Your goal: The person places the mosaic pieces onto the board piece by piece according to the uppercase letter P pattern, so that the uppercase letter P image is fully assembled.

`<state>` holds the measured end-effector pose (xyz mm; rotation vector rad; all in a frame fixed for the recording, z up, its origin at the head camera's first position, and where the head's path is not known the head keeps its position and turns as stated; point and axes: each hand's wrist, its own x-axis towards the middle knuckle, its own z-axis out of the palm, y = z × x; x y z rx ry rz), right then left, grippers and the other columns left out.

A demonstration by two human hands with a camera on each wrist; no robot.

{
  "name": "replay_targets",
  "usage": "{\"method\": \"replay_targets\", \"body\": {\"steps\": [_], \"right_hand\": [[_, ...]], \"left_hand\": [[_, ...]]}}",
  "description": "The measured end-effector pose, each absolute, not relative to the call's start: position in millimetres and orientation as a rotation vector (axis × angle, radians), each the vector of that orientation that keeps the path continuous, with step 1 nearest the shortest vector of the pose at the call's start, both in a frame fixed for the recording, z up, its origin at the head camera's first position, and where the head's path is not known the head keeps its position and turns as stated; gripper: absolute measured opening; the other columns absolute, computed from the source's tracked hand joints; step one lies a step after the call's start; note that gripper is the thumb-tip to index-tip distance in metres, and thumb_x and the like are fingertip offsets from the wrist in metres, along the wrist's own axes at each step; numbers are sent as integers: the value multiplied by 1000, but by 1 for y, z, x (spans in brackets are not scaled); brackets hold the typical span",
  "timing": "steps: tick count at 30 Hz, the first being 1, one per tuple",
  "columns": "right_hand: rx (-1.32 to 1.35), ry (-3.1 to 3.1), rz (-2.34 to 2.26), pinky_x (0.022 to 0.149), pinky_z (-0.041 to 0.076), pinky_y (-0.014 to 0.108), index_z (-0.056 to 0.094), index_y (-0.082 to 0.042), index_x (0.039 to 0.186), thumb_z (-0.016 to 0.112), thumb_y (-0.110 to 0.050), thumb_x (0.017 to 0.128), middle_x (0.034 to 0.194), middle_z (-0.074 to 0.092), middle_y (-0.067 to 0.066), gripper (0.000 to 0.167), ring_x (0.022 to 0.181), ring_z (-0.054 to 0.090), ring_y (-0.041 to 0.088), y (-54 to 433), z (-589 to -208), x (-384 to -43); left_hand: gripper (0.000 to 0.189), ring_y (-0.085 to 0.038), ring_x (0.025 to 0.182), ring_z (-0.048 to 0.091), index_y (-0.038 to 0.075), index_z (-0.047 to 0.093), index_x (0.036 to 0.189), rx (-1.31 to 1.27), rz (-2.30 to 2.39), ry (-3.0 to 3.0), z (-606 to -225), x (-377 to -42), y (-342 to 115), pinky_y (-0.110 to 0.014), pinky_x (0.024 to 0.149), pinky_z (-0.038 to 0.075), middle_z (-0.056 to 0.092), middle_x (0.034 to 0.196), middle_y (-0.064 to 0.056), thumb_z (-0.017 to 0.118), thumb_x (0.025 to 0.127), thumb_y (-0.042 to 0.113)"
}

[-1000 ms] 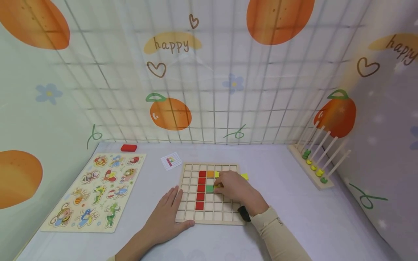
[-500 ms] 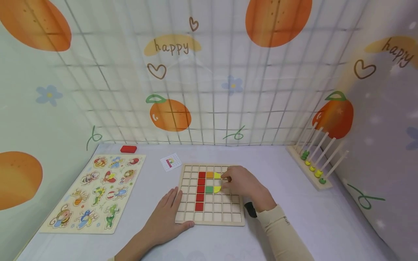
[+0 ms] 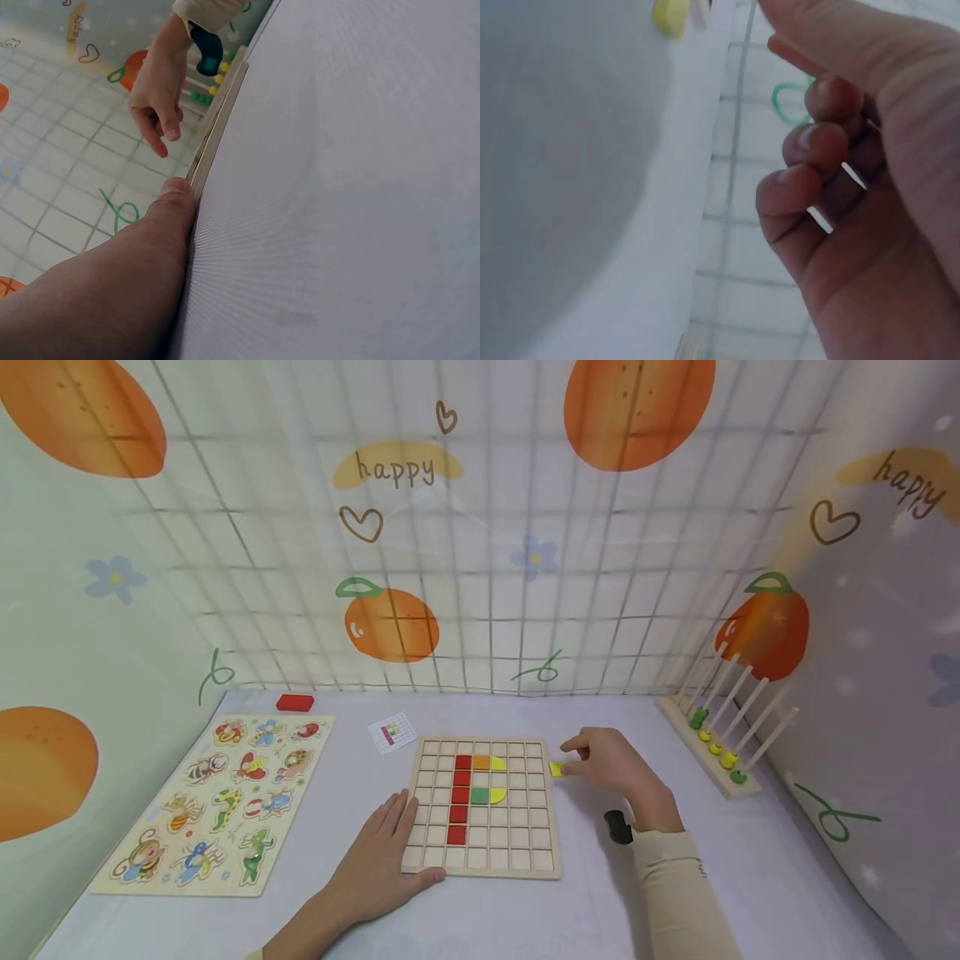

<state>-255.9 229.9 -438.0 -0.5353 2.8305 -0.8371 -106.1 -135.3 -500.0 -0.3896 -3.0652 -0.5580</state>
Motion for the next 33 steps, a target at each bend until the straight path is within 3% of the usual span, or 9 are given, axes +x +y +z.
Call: {"method": "replay_targets", "body": {"steps": [15, 23, 33], "right_hand": [[-447, 2747, -957, 60, 31, 26, 76, -6, 119, 81, -17, 87, 74, 41, -1, 35, 67, 35, 14, 241, -455, -260], [-577, 2736, -904, 65, 36, 26, 72, -4, 125, 81, -22, 88, 79, 52, -1, 42, 71, 44, 12, 240, -463, -261], [-620, 2763, -860, 64, 38, 27, 75, -7, 110, 78, -17, 90, 76, 54, -2, 23, 70, 47, 12, 236, -470, -264]], "left_hand": [[115, -34, 158, 20, 6, 28, 161, -385, -560, -3065, -503, -107, -136, -53, 126, 25, 22, 169, -17, 56, 82, 84], [114, -34, 158, 20, 6, 28, 161, -390, -557, -3057, -503, -107, -136, -53, 126, 25, 23, 169, -16, 56, 82, 84], [115, -34, 158, 19, 7, 28, 161, -386, -560, -3060, -504, -108, -137, -53, 126, 25, 22, 170, -16, 56, 82, 84]]}}
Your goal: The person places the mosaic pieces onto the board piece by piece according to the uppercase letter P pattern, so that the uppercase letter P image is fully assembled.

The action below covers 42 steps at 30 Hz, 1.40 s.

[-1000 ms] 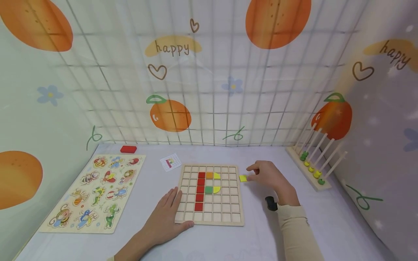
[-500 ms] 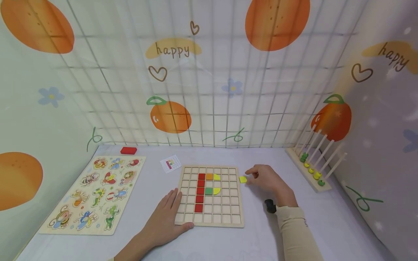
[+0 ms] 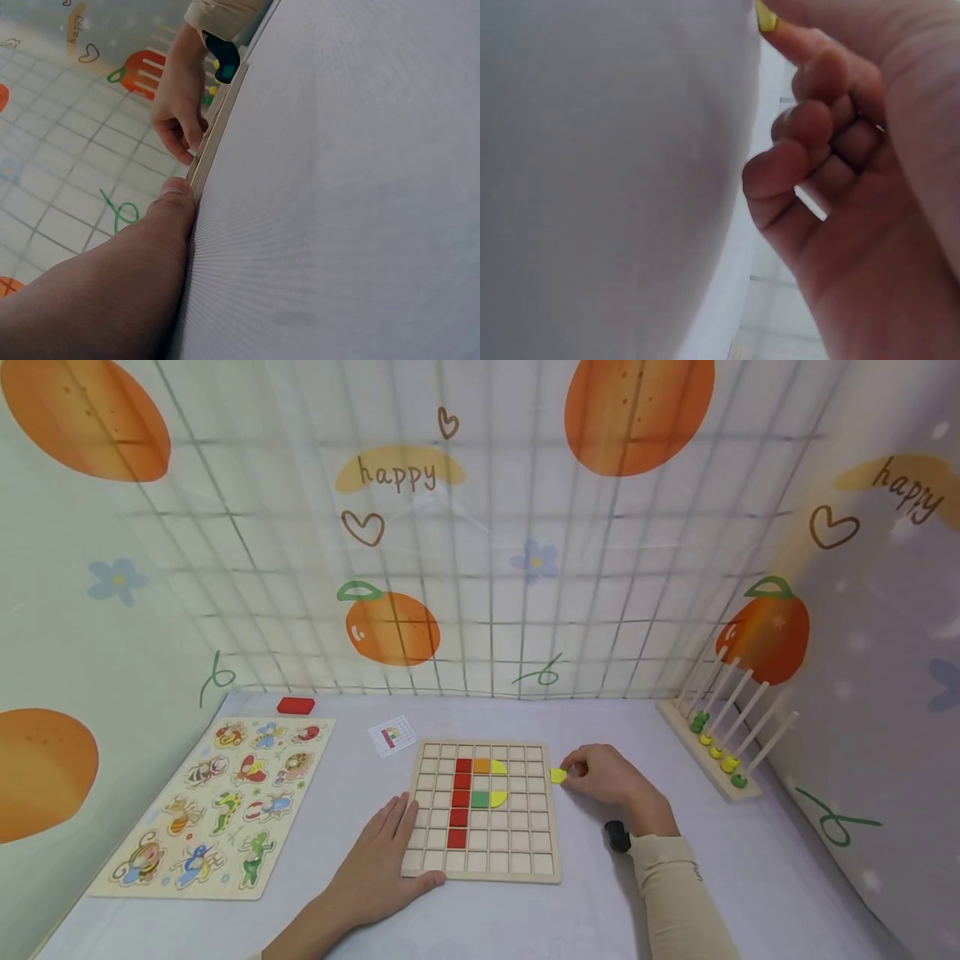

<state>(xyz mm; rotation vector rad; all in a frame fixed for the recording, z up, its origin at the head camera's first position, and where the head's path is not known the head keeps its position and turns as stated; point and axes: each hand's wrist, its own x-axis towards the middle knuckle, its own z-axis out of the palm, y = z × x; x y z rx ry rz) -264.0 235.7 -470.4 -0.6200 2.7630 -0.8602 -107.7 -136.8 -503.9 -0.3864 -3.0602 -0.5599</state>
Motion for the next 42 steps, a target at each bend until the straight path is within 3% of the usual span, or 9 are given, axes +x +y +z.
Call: {"method": "replay_targets", "body": {"steps": [7, 15, 24, 42], "right_hand": [[-574, 2789, -823, 63, 38, 26, 75, -4, 107, 76, -18, 88, 75, 55, -2, 24, 69, 47, 13, 233, -469, -264], [-571, 2801, -853, 56, 34, 25, 74, -5, 106, 71, -16, 87, 72, 44, -1, 23, 62, 39, 12, 226, -459, -260], [-763, 2819, -817, 61, 33, 25, 73, -7, 103, 73, -17, 87, 73, 41, -3, 19, 67, 39, 10, 203, -439, -251], [-925, 2839, -695, 66, 37, 26, 72, -11, 98, 75, -18, 89, 71, 42, -6, 12, 69, 42, 8, 161, -445, -243]], "left_hand": [[114, -33, 158, 20, 6, 28, 161, -387, -547, -3048, -505, -108, -137, -53, 126, 25, 23, 170, -16, 56, 82, 84], [114, -33, 158, 20, 6, 28, 161, -390, -547, -3050, -505, -107, -137, -53, 126, 25, 23, 169, -16, 56, 82, 84], [114, -34, 158, 19, 5, 27, 161, -402, -548, -3049, -505, -107, -137, -53, 127, 24, 22, 170, -17, 56, 82, 83], [117, -33, 158, 18, 6, 26, 162, -374, -529, -3064, -506, -109, -136, -52, 127, 24, 20, 170, -15, 52, 81, 87]]}}
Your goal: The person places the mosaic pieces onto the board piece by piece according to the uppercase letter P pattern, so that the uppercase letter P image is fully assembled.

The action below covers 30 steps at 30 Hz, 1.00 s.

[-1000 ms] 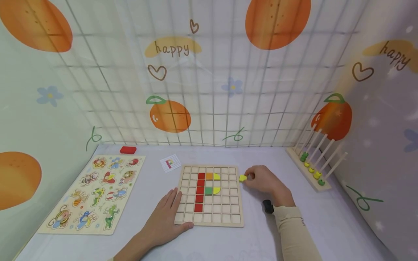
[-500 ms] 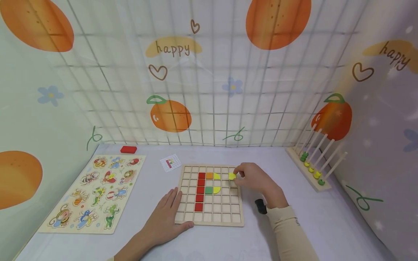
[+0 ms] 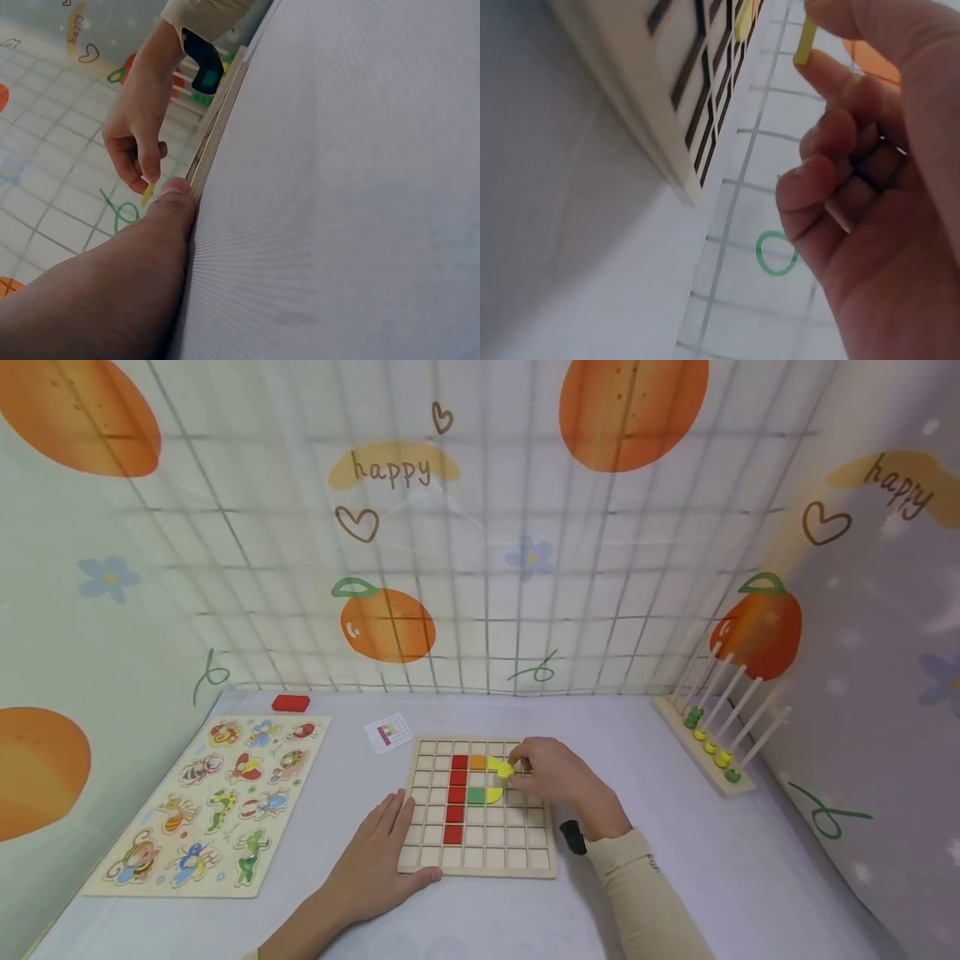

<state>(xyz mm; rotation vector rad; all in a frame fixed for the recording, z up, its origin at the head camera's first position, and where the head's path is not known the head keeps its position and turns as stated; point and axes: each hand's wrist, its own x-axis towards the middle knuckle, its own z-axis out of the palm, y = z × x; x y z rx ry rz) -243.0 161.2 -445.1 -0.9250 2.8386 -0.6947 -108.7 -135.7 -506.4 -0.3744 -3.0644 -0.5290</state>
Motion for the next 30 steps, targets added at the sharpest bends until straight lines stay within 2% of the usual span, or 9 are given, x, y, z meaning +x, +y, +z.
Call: {"method": "replay_targets", "body": {"steps": [10, 19, 26, 30], "right_hand": [[-858, 2839, -583, 65, 38, 28, 75, -7, 108, 73, -22, 92, 68, 49, -5, 22, 67, 45, 10, 141, -444, -243], [-883, 2851, -544, 68, 40, 30, 75, -9, 101, 72, -21, 93, 72, 52, -5, 15, 71, 47, 11, 137, -447, -241], [-835, 2865, -545, 69, 43, 29, 78, -12, 104, 72, -22, 94, 75, 57, -7, 15, 72, 49, 11, 139, -453, -245], [-817, 2861, -552, 68, 42, 29, 79, -14, 99, 73, -21, 93, 73, 56, -8, 10, 72, 49, 11, 139, -454, -246]], "left_hand": [[117, -34, 158, 18, 7, 26, 162, -368, -514, -3087, -505, -109, -135, -52, 127, 24, 21, 170, -16, 53, 81, 87], [115, -34, 158, 20, 6, 28, 161, -371, -509, -3083, -504, -109, -135, -52, 127, 24, 22, 170, -17, 56, 81, 84], [115, -34, 158, 20, 6, 27, 161, -375, -504, -3083, -504, -109, -135, -53, 127, 25, 22, 169, -17, 56, 82, 84], [115, -35, 158, 20, 5, 27, 161, -377, -514, -3088, -503, -109, -135, -53, 127, 24, 22, 170, -17, 57, 82, 83]]}}
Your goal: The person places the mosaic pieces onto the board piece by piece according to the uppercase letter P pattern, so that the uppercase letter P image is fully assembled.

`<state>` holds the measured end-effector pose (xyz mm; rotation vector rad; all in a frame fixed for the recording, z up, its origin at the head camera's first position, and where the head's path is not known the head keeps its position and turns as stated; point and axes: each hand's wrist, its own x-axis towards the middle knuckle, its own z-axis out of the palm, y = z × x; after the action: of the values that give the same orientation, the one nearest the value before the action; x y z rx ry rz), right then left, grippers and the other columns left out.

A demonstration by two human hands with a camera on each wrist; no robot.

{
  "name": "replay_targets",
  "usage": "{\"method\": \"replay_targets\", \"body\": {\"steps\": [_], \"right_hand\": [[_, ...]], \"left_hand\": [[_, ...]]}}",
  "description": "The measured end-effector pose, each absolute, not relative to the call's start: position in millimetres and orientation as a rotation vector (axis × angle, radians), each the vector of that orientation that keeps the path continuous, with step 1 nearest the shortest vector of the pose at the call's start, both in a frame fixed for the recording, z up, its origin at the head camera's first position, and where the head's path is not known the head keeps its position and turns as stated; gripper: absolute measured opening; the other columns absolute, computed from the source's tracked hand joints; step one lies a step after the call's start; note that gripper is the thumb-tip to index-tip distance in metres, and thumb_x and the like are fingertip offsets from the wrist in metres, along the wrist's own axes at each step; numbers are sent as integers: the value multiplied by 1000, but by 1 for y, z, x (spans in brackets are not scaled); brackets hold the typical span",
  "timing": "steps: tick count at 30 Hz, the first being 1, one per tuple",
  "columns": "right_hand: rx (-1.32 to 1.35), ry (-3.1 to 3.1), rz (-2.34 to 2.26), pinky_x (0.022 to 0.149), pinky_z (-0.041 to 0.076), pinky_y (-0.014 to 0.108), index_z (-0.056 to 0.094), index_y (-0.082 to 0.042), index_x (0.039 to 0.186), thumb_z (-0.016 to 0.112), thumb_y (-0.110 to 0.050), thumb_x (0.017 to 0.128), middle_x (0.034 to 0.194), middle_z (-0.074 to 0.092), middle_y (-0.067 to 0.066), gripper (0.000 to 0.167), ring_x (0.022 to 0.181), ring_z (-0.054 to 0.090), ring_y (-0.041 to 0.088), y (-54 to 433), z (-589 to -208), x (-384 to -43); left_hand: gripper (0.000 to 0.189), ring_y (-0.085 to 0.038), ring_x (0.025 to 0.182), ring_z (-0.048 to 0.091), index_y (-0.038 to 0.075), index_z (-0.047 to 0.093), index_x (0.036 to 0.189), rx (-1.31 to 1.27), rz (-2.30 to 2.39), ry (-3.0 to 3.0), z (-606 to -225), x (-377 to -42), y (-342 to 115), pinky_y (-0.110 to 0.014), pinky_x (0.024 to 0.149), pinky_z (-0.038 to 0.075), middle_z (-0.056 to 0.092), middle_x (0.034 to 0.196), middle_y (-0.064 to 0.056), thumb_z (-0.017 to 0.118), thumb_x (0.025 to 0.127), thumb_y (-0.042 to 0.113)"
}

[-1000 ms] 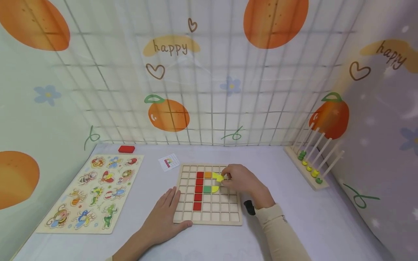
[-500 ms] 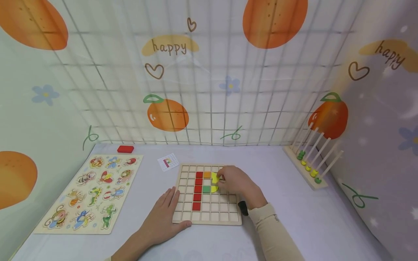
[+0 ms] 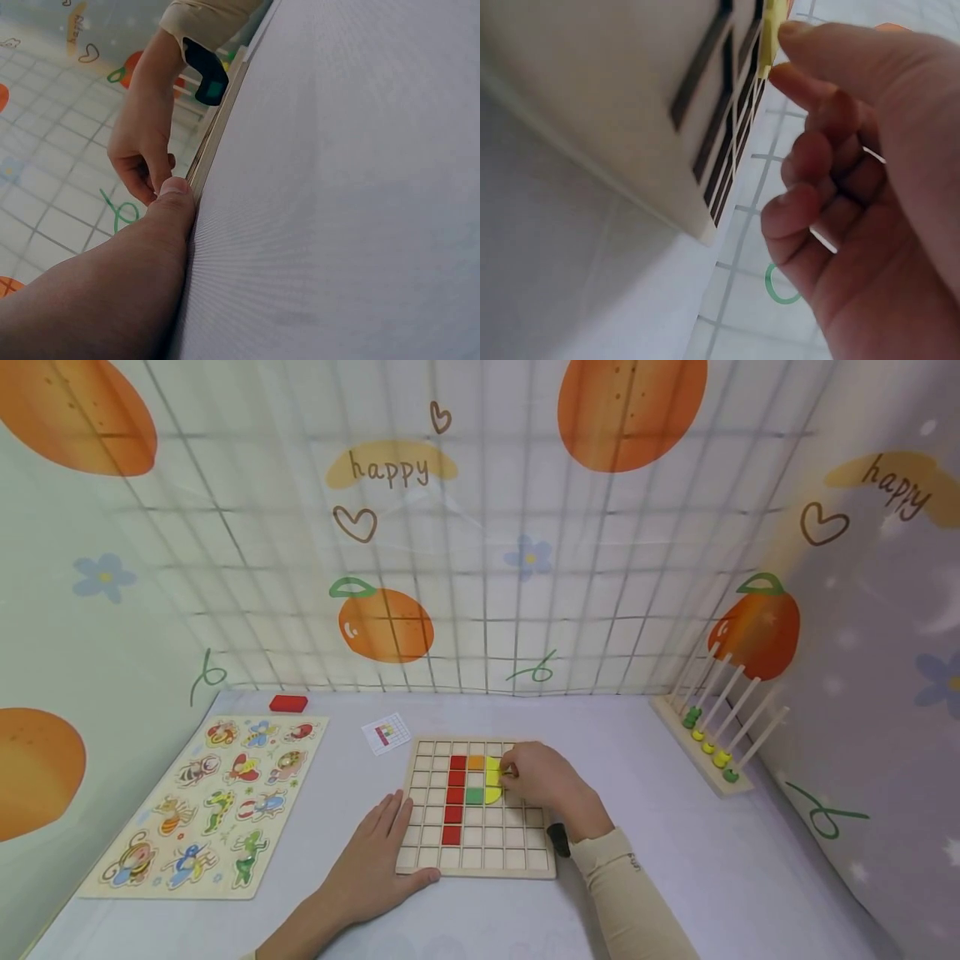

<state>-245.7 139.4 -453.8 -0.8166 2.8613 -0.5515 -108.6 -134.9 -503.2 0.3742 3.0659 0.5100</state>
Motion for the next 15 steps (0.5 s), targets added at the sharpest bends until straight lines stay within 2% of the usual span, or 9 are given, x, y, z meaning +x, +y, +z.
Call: {"method": "replay_targets", "body": {"steps": [5, 15], "right_hand": [[-825, 2873, -523, 70, 42, 29, 78, -17, 94, 73, -20, 93, 73, 54, -8, 6, 74, 48, 11, 140, -455, -246], [-809, 2885, -522, 72, 42, 29, 79, -16, 96, 74, -19, 92, 75, 57, -8, 7, 76, 49, 11, 140, -456, -245]], "left_hand": [[115, -34, 158, 19, 5, 27, 161, 375, 512, 3068, -504, -109, -134, -53, 127, 25, 22, 170, -17, 56, 82, 84], [115, -34, 158, 19, 5, 27, 161, 373, 521, 3068, -504, -109, -134, -53, 127, 24, 21, 170, -17, 57, 82, 83]]}}
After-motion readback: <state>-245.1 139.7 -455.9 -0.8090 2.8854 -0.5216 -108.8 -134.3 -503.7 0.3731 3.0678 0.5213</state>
